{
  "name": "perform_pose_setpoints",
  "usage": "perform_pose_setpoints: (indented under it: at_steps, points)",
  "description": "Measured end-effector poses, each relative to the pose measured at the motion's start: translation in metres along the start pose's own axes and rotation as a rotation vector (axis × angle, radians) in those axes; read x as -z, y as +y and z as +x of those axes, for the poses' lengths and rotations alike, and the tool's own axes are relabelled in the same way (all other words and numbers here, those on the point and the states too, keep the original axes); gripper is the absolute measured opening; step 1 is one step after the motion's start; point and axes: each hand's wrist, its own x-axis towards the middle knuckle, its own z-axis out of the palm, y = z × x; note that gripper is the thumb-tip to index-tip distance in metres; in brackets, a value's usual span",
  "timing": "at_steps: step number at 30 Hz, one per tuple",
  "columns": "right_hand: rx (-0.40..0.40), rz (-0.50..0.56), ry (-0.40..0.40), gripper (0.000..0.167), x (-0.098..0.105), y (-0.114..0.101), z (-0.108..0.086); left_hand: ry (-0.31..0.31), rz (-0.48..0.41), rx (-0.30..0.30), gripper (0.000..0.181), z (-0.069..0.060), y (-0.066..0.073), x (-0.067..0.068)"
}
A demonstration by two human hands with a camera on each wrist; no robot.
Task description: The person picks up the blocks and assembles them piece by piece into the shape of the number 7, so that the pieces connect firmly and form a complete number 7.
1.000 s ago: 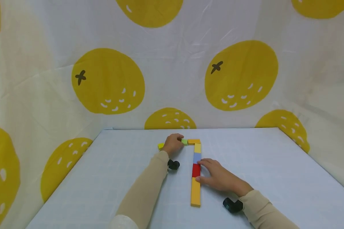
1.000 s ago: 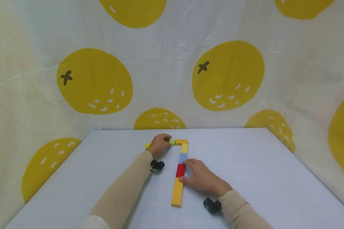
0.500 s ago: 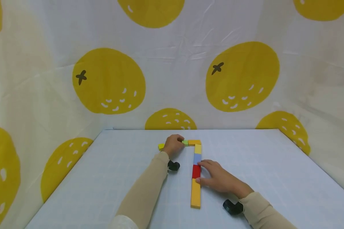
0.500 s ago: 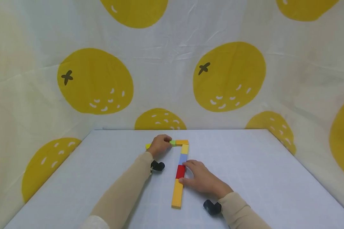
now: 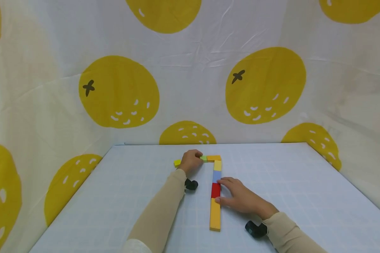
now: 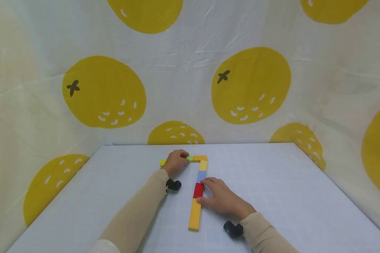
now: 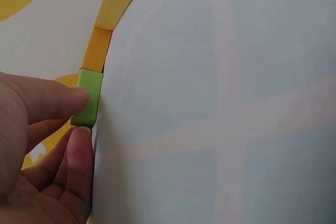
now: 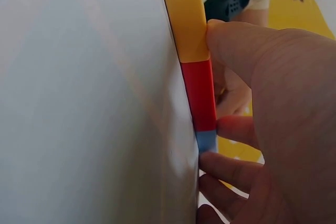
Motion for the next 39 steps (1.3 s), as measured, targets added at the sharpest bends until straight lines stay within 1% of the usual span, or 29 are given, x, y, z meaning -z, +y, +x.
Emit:
perform_pose_setpoints:
  at_steps: [5, 8, 12, 16, 18, 20, 22, 24, 27, 31, 36, 39]
  points:
    - [0.021, -0.008, 0.005, 0.078, 0.000, -0.003, 0.001, 0.002, 0.018, -0.014, 0.029, -0.001, -0.001, 0.008]
    - [0.021, -0.024, 0.007, 0.077, 0.001, -0.005, 0.002, -0.016, 0.009, -0.011, 0.034, -0.003, 0.001, 0.015]
    - [0.010, -0.024, 0.002, 0.077, 0.002, -0.005, 0.001, -0.073, -0.016, -0.020, 0.037, -0.006, 0.002, 0.023]
    - [0.005, -0.002, -0.016, 0.078, 0.001, -0.004, 0.000, -0.143, -0.028, -0.023, 0.037, -0.010, -0.002, 0.030]
    - [0.011, -0.001, -0.018, 0.078, 0.001, -0.004, -0.001, -0.177, -0.033, -0.041, 0.037, -0.013, -0.005, 0.034]
    - [0.013, -0.011, -0.012, 0.078, 0.001, -0.003, -0.002, -0.207, -0.041, -0.074, 0.037, -0.017, -0.006, 0.039]
    - [0.014, -0.021, -0.003, 0.078, 0.001, -0.002, -0.002, -0.230, -0.041, -0.114, 0.036, -0.021, -0.006, 0.045]
    - [0.011, -0.022, 0.002, 0.079, 0.002, -0.001, -0.002, -0.245, -0.034, -0.130, 0.035, -0.026, -0.006, 0.052]
    - [0.002, -0.011, -0.005, 0.080, 0.001, -0.001, -0.002, -0.259, -0.023, -0.129, 0.037, -0.034, -0.008, 0.061]
    - [0.001, -0.003, -0.008, 0.081, -0.001, -0.001, -0.002, -0.272, -0.001, -0.113, 0.040, -0.047, -0.013, 0.070]
    - [0.015, -0.018, -0.001, 0.080, -0.002, -0.001, -0.003, -0.262, 0.029, -0.125, 0.040, -0.059, -0.020, 0.077]
    - [0.010, -0.015, -0.003, 0.080, -0.001, -0.001, -0.003, -0.254, 0.022, -0.135, 0.039, -0.065, -0.027, 0.082]
